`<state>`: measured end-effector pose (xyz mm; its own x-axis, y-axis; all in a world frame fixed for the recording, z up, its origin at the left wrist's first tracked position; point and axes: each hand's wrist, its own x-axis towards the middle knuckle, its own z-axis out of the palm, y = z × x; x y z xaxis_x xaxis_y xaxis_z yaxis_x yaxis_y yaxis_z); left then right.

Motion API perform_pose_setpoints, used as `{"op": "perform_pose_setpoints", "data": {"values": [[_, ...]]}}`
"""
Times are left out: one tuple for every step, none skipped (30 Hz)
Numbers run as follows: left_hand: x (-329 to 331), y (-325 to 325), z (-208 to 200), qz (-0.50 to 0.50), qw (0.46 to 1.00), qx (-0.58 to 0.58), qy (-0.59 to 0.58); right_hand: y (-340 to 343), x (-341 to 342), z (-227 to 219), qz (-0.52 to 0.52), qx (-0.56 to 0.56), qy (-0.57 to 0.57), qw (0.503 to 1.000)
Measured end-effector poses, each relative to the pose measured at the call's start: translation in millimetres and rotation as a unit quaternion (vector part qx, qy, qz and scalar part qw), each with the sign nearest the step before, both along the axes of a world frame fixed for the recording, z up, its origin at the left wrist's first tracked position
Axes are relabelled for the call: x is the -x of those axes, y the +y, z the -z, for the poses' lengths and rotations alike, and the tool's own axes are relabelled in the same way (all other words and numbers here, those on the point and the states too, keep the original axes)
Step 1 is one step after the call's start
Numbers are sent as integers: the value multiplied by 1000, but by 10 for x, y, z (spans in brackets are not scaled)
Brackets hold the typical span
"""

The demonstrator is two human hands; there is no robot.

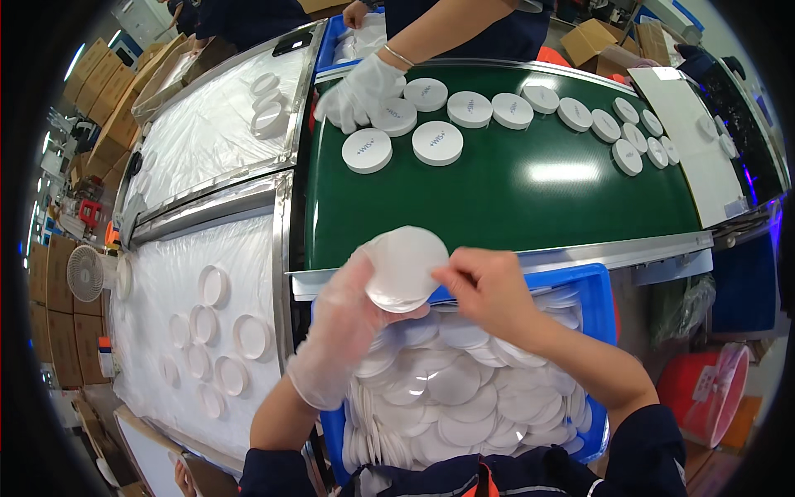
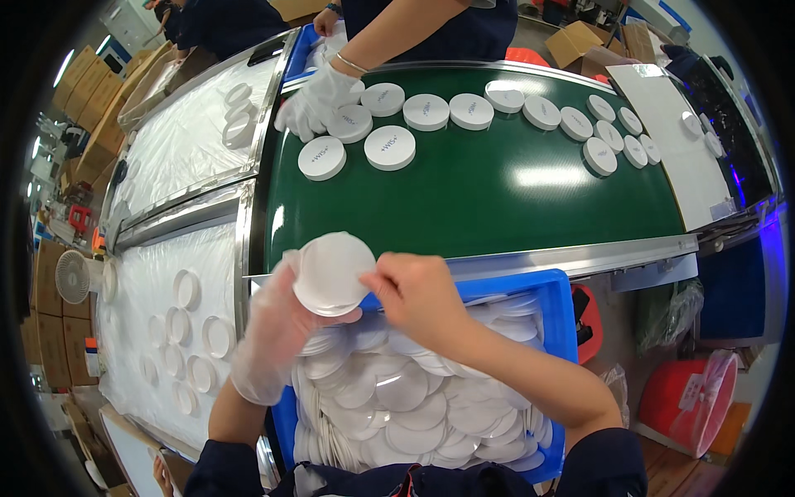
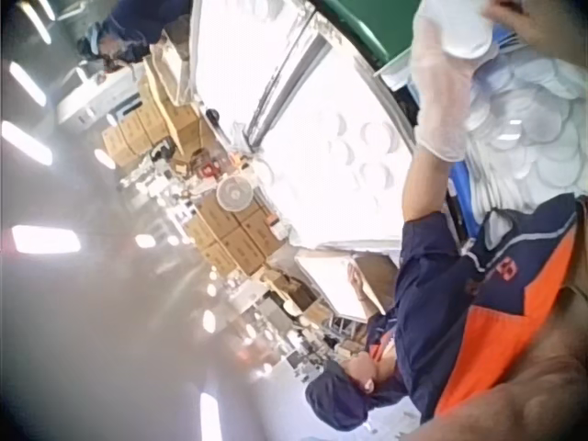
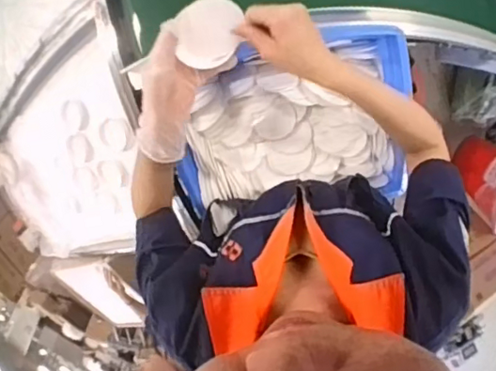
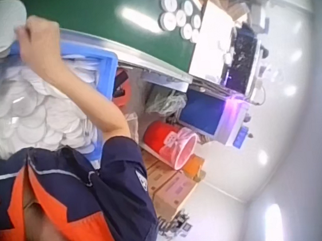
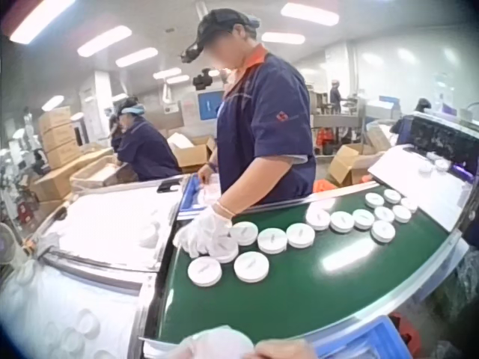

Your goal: The person sorts plastic lids by hand, taking them from a storage bin and placing them onto a conveyor belt.

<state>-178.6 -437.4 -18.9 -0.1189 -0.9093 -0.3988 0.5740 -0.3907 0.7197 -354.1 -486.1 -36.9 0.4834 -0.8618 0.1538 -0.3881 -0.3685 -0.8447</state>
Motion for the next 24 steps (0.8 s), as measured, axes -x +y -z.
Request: {"op": "perform_pose_setpoints", "data": {"values": [[49,53,-13,-3,1000,-1,-2,58,-45,42,-18,70,14,997],[91,91,-13,-7,993,24,-117,111,-45,53,-20,69,13,997],[107,117,-7,-11,972,49,-229,153,-46,52,-45,68,44,996],[79,130,15,-13,972,46,-229,179,-48,44,-71,66,76,992],[16,133,57,-35,948,46,-313,194,-48,16,-104,69,59,990],[-57,137,114,-56,917,46,-393,206,-39,-11,-107,67,59,990],[-138,138,209,-135,929,84,-334,214,-16,-40,-174,42,85,980],[-267,128,188,-176,929,84,-314,218,-3,-43,-240,17,111,964],[-474,119,317,-251,929,39,-271,257,2,15,-241,16,111,964],[-685,105,409,-271,930,48,-246,330,27,139,-299,35,142,943],[-921,115,544,-277,932,62,-224,419,47,265,-356,55,171,917],[-1053,192,553,-291,929,82,-213,533,58,363,-357,56,169,917],[-1249,240,645,-351,916,17,-193,665,49,502,-377,106,122,912],[-1535,400,793,-360,910,16,-205,811,-4,575,-400,156,65,901],[-1812,567,1014,-385,897,0,-216,929,-47,612,-408,160,55,897],[-1808,568,1056,-401,890,-16,-218,979,-50,640,-404,216,113,882],[-1816,605,1070,-402,890,-14,-217,1005,-48,671,-398,272,169,860],[-1834,656,1066,-402,878,-29,-258,1016,-38,703,-398,273,169,859],[-1799,690,1024,-401,865,-45,-297,1027,-33,674,-414,277,174,850],[-1886,769,1033,-402,865,-45,-298,1040,-21,640,-430,282,177,839],[-2062,880,1043,-346,824,-51,-446,1054,-15,607,-431,283,175,839],[-2161,980,1027,-281,761,-55,-583,1067,-22,576,-411,300,155,847],[-2094,988,987,-279,764,-50,-580,1042,-12,551,-387,314,143,855],[-2050,1030,900,-202,639,-63,-740,1013,6,523,-382,314,148,856]]}}
